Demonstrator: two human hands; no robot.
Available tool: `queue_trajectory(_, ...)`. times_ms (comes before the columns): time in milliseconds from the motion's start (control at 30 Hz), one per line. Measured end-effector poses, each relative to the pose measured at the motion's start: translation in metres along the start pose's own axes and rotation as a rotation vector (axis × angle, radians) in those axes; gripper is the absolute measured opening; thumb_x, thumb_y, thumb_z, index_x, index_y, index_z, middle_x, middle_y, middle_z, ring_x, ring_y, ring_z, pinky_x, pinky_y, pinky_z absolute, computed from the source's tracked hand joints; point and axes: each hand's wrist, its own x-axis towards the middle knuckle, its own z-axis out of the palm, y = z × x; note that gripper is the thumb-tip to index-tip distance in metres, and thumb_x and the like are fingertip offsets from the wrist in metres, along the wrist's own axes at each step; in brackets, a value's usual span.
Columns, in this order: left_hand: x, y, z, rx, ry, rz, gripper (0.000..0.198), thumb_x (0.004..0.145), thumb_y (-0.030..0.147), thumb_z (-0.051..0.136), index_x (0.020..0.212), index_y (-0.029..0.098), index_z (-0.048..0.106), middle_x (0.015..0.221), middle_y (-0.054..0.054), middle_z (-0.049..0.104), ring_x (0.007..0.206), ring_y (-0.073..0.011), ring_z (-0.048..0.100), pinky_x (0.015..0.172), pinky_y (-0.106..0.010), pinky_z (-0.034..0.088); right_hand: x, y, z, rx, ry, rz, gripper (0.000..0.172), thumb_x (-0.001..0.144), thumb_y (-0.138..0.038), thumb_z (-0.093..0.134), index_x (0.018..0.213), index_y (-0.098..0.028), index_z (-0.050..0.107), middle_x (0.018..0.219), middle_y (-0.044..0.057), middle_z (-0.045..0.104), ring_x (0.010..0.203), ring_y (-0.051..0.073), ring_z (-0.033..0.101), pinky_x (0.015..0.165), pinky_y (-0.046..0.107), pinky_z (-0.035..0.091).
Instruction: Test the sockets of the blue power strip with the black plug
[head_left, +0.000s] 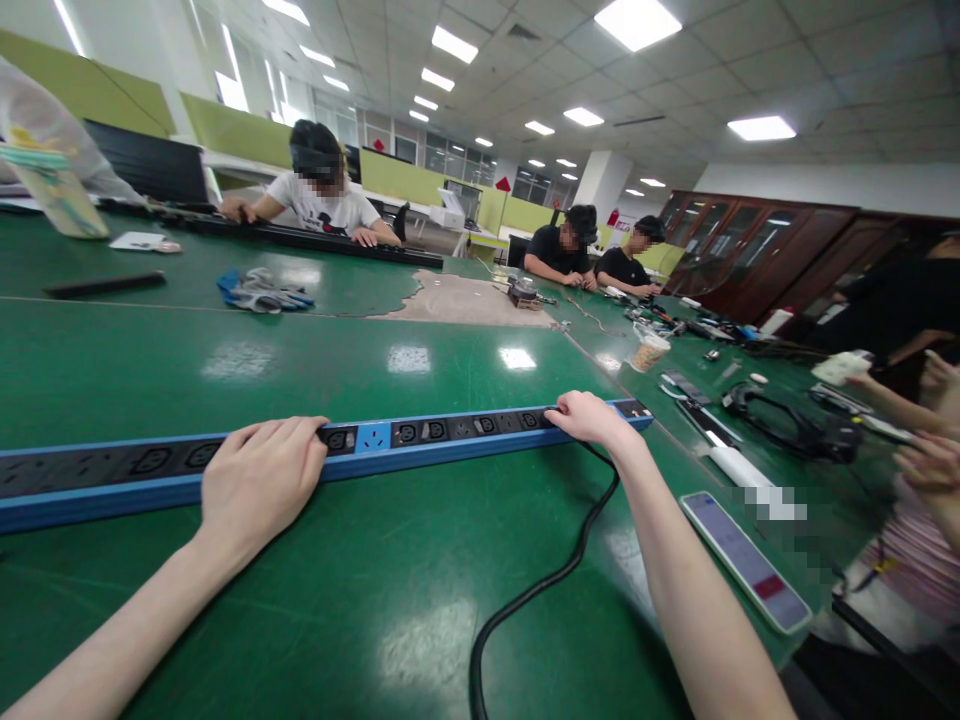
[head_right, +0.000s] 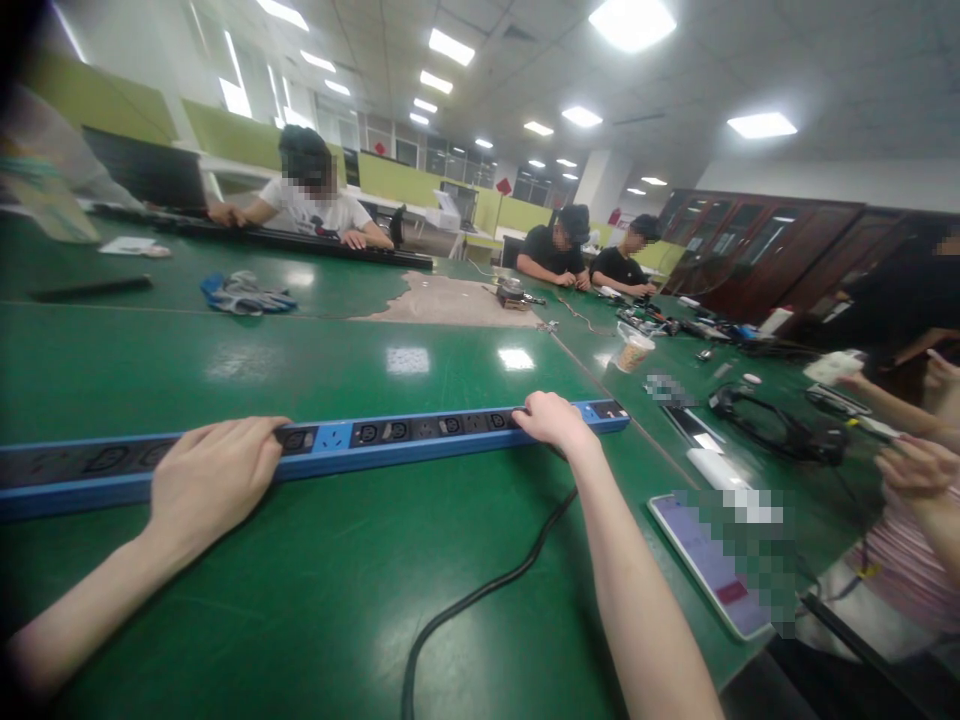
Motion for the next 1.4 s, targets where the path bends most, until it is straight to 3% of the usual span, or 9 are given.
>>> queue_trajectory(400,-0.001,-0.001,0.003,0.012,0.003,0.013,0.034,0.1,0.028,0.046,0.126,0.019,0.065,0.123,-0.012,0.073,0.117,-0.0316,0.064,0.106,-0.046,0.04,0.002,0.008,-0.002,0.044,0.016,0.014,0.044,0.097,-0.059,0.049,0.083,-0.024,0.071,0.086,0.008,0.076,0.083,0.025,0.07,0.067,0.029,0.04)
queue_trajectory(567,-0.001,-0.001,0.004,0.029,-0.002,0.002,0.035,0.101,0.03,0.045,0.127,0.019,0.065,0.122,-0.012,0.073,0.118,-0.0322,0.063,0.106,-0.046,0.04,0.005,0.016,-0.002,0.063,0.044,-0.06,0.045,0.096,-0.06,0.05,0.079,-0.023,0.07,0.084,0.006,0.074,0.078,0.022,0.066,0.065,0.028,0.037)
queue_trajectory(767,-0.002,-0.002,0.003,0.026,-0.012,0.004,0.038,0.1,0.032,0.043,0.128,0.019,0.065,0.124,-0.013,0.073,0.119,-0.0326,0.064,0.108,-0.046,0.039,-0.003,0.035,-0.02,0.227,0.142,-0.142,0.048,0.098,-0.061,0.049,0.08,-0.022,0.071,0.084,0.004,0.074,0.08,0.02,0.066,0.068,0.027,0.04)
queue_trajectory(867,-0.003,-0.002,0.004,0.025,-0.01,0.007,0.039,0.1,0.032,0.043,0.129,0.018,0.064,0.125,-0.014,0.073,0.12,-0.0329,0.064,0.108,-0.047,0.039,-0.012,0.054,-0.03,0.307,0.229,-0.072,0.05,0.097,-0.064,0.05,0.083,-0.022,0.073,0.084,0.006,0.075,0.081,0.021,0.067,0.07,0.027,0.044)
queue_trajectory(1033,-0.003,-0.002,0.004,0.023,0.001,-0.001,0.039,0.098,0.032,0.045,0.13,0.019,0.064,0.125,-0.014,0.073,0.12,-0.0325,0.064,0.107,-0.046,0.04,-0.021,0.089,-0.029,0.597,0.101,0.07,0.047,0.099,-0.06,0.052,0.096,-0.018,0.072,0.089,0.009,0.078,0.075,0.021,0.07,0.067,0.027,0.051)
queue_trajectory(1167,-0.003,-0.002,0.005,0.012,-0.008,-0.005,0.041,0.097,0.031,0.044,0.13,0.018,0.065,0.126,-0.015,0.073,0.122,-0.0325,0.064,0.108,-0.047,0.04,-0.021,0.112,-0.021,0.708,0.124,0.184,0.039,0.098,-0.053,0.056,0.102,-0.016,0.068,0.092,0.012,0.078,0.072,0.021,0.071,0.063,0.027,0.054)
queue_trajectory(1333,-0.003,-0.003,0.007,0.025,-0.017,-0.011,0.042,0.098,0.032,0.042,0.131,0.017,0.064,0.127,-0.015,0.072,0.122,-0.0328,0.063,0.108,-0.047,0.039,-0.024,0.124,-0.015,0.762,0.193,0.254,0.037,0.097,-0.042,0.058,0.124,-0.018,0.06,0.091,0.008,0.078,0.065,0.019,0.07,0.058,0.027,0.053)
queue_trajectory(1400,-0.003,-0.003,0.007,0.026,-0.03,-0.019,0.043,0.099,0.034,0.041,0.131,0.017,0.065,0.128,-0.016,0.072,0.122,-0.0337,0.063,0.107,-0.047,0.039,-0.026,0.124,-0.015,0.697,0.208,0.251,0.036,0.096,-0.039,0.06,0.124,-0.017,0.063,0.089,0.009,0.078,0.067,0.02,0.07,0.061,0.028,0.053)
